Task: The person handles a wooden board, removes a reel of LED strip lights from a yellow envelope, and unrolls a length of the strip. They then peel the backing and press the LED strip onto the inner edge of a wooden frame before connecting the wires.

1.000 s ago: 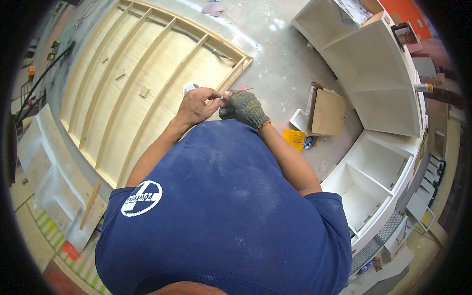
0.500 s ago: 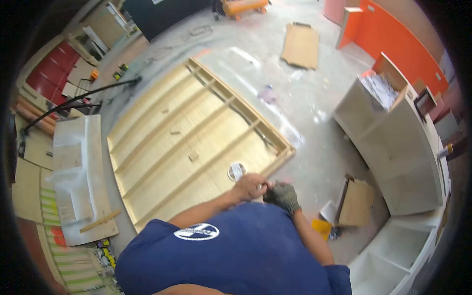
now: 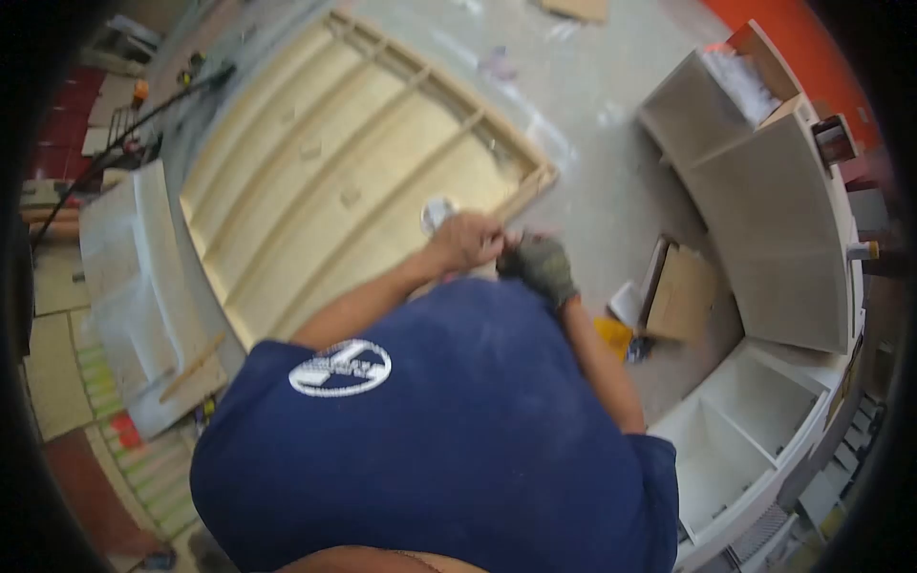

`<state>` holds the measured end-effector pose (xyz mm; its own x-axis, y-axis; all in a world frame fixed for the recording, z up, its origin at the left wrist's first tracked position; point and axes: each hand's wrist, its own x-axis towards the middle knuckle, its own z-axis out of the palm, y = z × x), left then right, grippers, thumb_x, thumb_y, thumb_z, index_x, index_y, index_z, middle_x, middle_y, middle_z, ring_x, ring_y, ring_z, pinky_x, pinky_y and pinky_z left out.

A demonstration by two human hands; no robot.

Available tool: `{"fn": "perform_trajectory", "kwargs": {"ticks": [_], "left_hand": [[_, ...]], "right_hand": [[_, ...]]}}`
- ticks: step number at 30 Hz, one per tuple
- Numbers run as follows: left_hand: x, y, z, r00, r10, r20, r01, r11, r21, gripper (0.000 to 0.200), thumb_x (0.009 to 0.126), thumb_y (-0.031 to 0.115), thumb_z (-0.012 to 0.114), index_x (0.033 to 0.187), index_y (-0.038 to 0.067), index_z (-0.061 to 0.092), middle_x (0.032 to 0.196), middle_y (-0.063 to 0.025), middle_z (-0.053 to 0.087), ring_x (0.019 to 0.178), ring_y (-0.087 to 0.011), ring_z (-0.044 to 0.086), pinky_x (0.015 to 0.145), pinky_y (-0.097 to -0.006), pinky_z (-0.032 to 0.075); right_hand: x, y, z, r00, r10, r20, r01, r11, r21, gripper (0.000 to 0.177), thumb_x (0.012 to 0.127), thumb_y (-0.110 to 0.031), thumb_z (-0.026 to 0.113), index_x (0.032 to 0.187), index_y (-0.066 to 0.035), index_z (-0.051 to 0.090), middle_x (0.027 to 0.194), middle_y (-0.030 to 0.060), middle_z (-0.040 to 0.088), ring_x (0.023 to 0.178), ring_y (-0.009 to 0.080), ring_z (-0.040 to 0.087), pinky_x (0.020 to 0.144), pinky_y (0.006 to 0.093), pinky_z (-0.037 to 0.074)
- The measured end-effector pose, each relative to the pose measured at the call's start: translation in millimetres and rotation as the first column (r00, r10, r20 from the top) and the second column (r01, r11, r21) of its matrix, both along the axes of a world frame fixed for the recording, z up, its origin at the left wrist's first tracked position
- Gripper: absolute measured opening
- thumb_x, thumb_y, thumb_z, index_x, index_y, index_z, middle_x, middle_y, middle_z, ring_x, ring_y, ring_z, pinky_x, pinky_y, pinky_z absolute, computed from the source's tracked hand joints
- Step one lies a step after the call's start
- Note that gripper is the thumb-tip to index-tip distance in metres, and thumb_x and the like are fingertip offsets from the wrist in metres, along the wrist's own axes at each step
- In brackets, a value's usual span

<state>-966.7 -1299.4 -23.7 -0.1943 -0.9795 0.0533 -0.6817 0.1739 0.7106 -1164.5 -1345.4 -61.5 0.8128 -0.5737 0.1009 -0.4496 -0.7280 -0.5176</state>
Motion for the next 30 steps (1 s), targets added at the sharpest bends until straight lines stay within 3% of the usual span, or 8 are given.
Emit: {"fn": "perform_trajectory", "kwargs": {"ticks": [2, 3, 4, 8, 11, 17, 19, 30], "left_hand": [[-1, 5, 14, 0.995, 0.032, -0.095, -0.032, 0.999, 0.005, 0.013, 0.081, 0.02, 0.063, 0.084, 0.012, 0.073, 0.076, -0.01, 0.069, 0.069, -0.0252, 0.067, 0.063, -0.0357, 0.052], [-2, 6, 18, 0.989, 0.058, -0.135, -0.051, 0.997, 0.052, 0.014, 0.081, 0.02, 0.062, 0.084, 0.011, 0.073, 0.077, -0.0101, 0.07, 0.07, -0.0251, 0.067, 0.063, -0.0352, 0.052], [-4, 7, 18, 0.982, 0.079, -0.171, -0.064, 0.994, 0.093, 0.016, 0.081, 0.02, 0.062, 0.085, 0.01, 0.073, 0.077, -0.0102, 0.07, 0.071, -0.0249, 0.067, 0.064, -0.0346, 0.053], [-3, 12, 8, 0.991, 0.062, -0.12, -0.051, 0.994, 0.095, 0.016, 0.081, 0.017, 0.06, 0.086, 0.007, 0.073, 0.078, -0.0094, 0.071, 0.071, -0.0236, 0.068, 0.065, -0.0325, 0.053], [-3, 14, 6, 0.984, 0.081, -0.159, -0.056, 0.986, 0.155, 0.016, 0.081, 0.015, 0.06, 0.086, 0.006, 0.072, 0.079, -0.0088, 0.072, 0.072, -0.0215, 0.069, 0.067, -0.0304, 0.054], [-6, 16, 0, 0.968, 0.108, -0.227, -0.065, 0.98, 0.19, 0.016, 0.082, 0.014, 0.06, 0.088, 0.005, 0.072, 0.079, -0.0092, 0.072, 0.072, -0.0197, 0.069, 0.068, -0.0296, 0.055], [-5, 16, 0, 0.951, 0.137, -0.276, -0.077, 0.973, 0.218, 0.017, 0.083, 0.015, 0.06, 0.091, 0.006, 0.073, 0.08, -0.0103, 0.072, 0.071, -0.0197, 0.069, 0.067, -0.0295, 0.054], [-1, 19, -6, 0.928, 0.203, -0.311, -0.105, 0.946, 0.306, 0.027, 0.082, 0.027, 0.071, 0.095, 0.003, 0.071, 0.087, -0.0088, 0.072, 0.083, -0.0178, 0.067, 0.078, -0.0321, 0.051]], "right_hand": [[2, 5, 9, 0.999, 0.037, 0.004, -0.037, 0.997, -0.065, 0.017, 0.09, -0.027, 0.057, 0.086, -0.011, 0.061, 0.072, 0.0099, 0.064, 0.067, 0.0273, 0.063, 0.057, 0.0419, 0.047], [4, 9, 11, 0.987, -0.143, 0.073, 0.104, 0.915, 0.39, 0.019, 0.09, -0.028, 0.058, 0.087, -0.01, 0.062, 0.073, 0.01, 0.064, 0.067, 0.0272, 0.063, 0.058, 0.0411, 0.048], [4, 12, 12, 0.94, -0.339, 0.05, 0.184, 0.624, 0.76, 0.022, 0.091, -0.03, 0.058, 0.088, -0.009, 0.063, 0.074, 0.01, 0.064, 0.068, 0.027, 0.064, 0.06, 0.0403, 0.048], [-1, 13, -9, 0.959, -0.241, 0.152, 0.116, 0.819, 0.562, 0.025, 0.094, -0.032, 0.055, 0.087, -0.009, 0.065, 0.078, 0.0089, 0.065, 0.07, 0.0256, 0.065, 0.062, 0.0385, 0.049], [2, 13, 9, 0.928, -0.343, -0.144, 0.313, 0.51, 0.801, 0.025, 0.095, -0.034, 0.054, 0.092, -0.011, 0.065, 0.083, 0.0082, 0.066, 0.072, 0.0247, 0.065, 0.064, 0.0373, 0.049], [5, 18, 31, 0.976, -0.183, -0.114, 0.214, 0.751, 0.625, 0.017, 0.09, -0.025, 0.064, 0.098, -0.01, 0.061, 0.08, 0.0057, 0.065, 0.071, 0.0211, 0.063, 0.065, 0.0339, 0.049], [8, 20, 31, 0.744, -0.64, -0.192, 0.03, -0.255, 0.966, 0.015, 0.09, -0.022, 0.066, 0.094, -0.008, 0.06, 0.079, 0.0051, 0.062, 0.07, 0.0181, 0.06, 0.063, 0.0315, 0.049], [5, 23, 3, 0.704, -0.704, -0.09, -0.147, -0.269, 0.952, 0.023, 0.092, -0.026, 0.065, 0.092, -0.005, 0.057, 0.082, 0.0054, 0.058, 0.071, 0.0161, 0.058, 0.064, 0.0315, 0.051]]}}
